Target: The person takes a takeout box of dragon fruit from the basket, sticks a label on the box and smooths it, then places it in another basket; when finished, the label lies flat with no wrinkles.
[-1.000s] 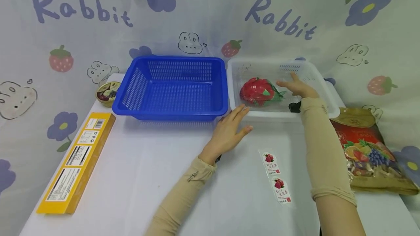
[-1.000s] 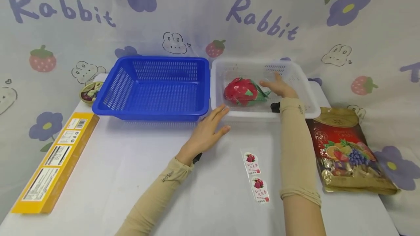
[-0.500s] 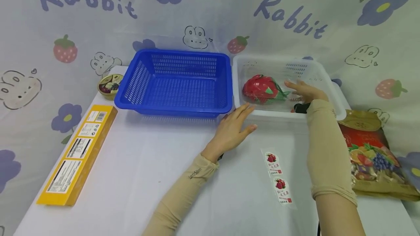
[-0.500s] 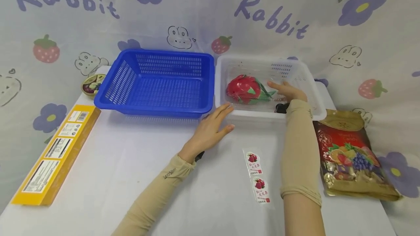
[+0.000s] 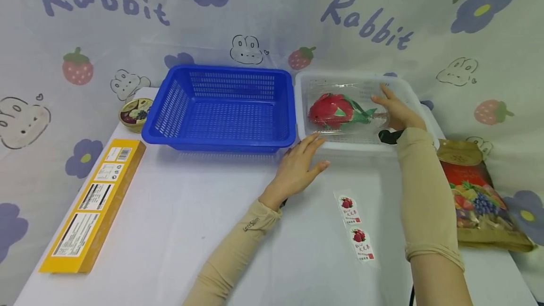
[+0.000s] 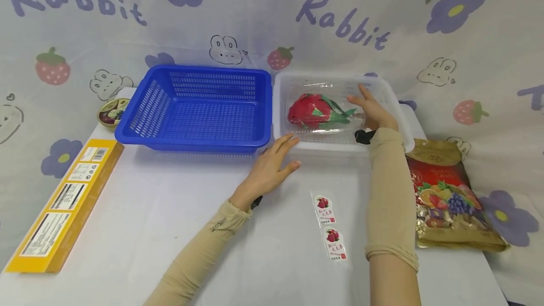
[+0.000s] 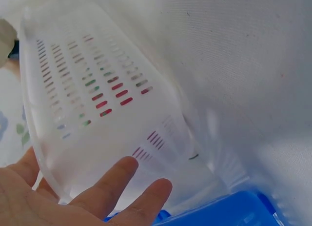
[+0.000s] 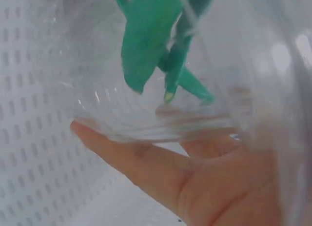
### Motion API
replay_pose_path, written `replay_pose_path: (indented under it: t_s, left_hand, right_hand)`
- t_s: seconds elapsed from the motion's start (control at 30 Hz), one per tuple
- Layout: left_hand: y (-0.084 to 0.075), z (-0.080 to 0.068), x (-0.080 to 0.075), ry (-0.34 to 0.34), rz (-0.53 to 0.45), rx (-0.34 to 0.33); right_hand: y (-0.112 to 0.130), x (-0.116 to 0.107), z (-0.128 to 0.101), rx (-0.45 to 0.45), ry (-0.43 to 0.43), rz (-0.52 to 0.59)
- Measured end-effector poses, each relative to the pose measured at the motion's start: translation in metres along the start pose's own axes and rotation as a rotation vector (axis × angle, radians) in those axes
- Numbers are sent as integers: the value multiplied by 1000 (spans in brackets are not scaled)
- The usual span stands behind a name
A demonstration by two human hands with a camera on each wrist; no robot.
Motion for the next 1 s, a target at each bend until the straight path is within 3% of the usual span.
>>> replay_pose_path:
  t_s: [0.33, 0.57, 0.83, 1.0]
  left_hand:
    - [-2, -2, -2, 9, 9, 3]
    - [-3, -1, -4, 8, -10, -8]
    - [-7, 1, -8, 54, -37, -14]
    - [-10, 3, -15, 96, -45, -41]
  right_hand:
    - [15, 4, -8, -49, -31, 38]
    - [35, 19, -21, -133, -135, -101]
    - [44, 32, -35, -115, -321, 42]
    - [43, 41, -44, -120, -383, 95]
Point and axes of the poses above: each hand's wrist, its own z-axis towards the middle knuckle, its own x-axis out of the palm, y = z × x, the point moved 1 cm from there along z, towards the middle knuckle, and after that the axes turned 2 degrees about -x, right-handed, at the moved point
